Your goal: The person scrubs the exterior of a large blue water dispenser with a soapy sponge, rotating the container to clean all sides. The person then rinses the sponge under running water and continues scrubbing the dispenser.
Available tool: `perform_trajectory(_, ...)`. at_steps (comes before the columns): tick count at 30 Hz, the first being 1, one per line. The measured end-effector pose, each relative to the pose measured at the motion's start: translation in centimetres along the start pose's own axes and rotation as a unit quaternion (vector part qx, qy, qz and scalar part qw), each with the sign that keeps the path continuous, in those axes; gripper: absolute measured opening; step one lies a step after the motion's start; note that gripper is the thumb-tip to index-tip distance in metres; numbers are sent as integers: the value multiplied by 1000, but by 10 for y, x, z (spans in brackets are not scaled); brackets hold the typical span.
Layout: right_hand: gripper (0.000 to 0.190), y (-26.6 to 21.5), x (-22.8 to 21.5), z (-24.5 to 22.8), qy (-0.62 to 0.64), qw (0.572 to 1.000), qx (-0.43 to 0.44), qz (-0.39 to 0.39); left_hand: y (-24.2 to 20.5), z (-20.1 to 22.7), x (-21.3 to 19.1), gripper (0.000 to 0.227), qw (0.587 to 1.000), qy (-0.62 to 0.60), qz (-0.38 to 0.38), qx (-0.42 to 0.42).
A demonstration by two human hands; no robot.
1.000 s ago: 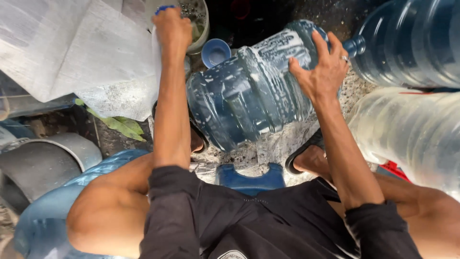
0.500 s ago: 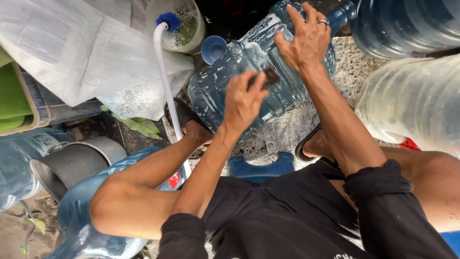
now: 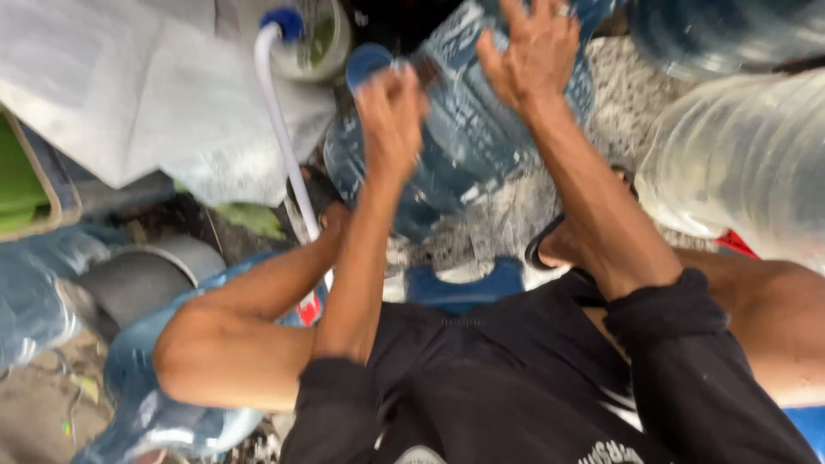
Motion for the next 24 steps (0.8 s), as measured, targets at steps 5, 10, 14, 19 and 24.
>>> perform_trajectory(5,43,5,0,6,16,1000,0,16,-34,-5,2,29,989,44,-19,138)
perform_trajectory(10,39,-7,4,7,19,993,72,-91,10,-20,2,37,961,-52,-182,-203)
perform_trajectory(14,32,-2,-6,6,48,998,24,21,7,-64,29,31,995,14,-101,-2)
perform_trajectory(19,28,-6,13,14,45,997,59,-8,-27,-37,15,38,979,34,-50,195)
perform_trajectory(24,30,12,15,5,-3,990,113,-88,-7,69,-35,39,967,-89,-167,-170)
Point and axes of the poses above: each hand's wrist, its own y-axis towards the middle knuckle, its own x-axis out of the palm, z = x × y, the point moved 4 cm from there along y, towards the middle knuckle, and after that the axes turned 13 degrees about y, right-handed, at the moved point
